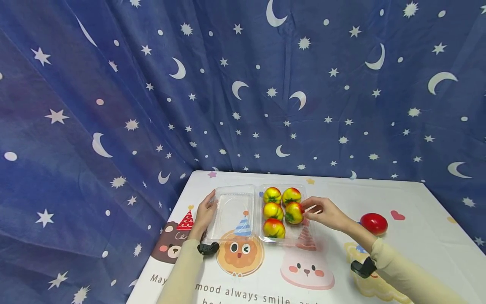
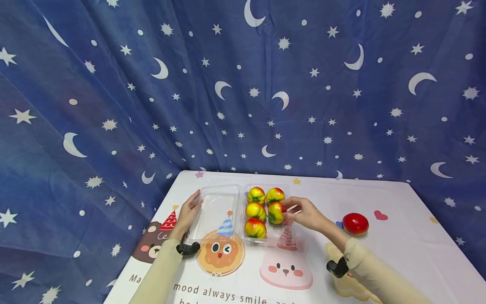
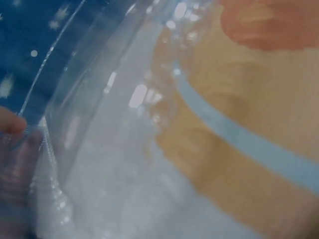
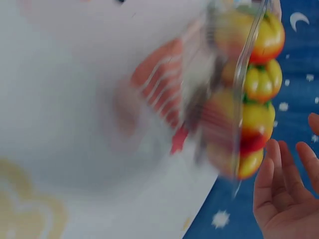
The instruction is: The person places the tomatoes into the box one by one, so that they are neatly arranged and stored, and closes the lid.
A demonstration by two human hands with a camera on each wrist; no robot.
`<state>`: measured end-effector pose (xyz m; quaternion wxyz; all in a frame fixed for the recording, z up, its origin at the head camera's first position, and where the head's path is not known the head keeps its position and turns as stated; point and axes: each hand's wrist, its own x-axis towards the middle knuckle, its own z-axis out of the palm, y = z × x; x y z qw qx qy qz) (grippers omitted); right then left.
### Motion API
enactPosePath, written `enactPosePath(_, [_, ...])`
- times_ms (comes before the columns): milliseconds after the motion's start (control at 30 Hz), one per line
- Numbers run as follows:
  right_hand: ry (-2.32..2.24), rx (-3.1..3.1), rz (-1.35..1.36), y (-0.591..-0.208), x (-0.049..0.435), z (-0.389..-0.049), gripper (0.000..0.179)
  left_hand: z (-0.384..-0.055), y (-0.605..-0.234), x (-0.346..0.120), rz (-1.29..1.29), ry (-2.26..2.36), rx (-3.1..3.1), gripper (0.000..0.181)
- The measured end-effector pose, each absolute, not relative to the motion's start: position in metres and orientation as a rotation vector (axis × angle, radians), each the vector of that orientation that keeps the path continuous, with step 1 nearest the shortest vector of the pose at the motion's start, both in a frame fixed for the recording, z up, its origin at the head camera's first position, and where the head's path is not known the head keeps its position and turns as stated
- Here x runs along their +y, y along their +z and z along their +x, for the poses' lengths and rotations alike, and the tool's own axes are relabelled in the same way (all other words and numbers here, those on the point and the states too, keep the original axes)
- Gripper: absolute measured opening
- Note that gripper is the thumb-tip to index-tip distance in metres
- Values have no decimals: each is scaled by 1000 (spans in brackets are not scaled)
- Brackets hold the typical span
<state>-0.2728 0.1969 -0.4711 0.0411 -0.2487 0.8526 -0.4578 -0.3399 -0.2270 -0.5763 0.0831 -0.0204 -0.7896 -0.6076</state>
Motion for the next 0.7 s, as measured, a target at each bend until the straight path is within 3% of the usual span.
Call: enactPosePath(700, [-1103, 3073, -230, -482, 325, -238, 41, -339, -575, -228, -48, -1809, -2386, 50])
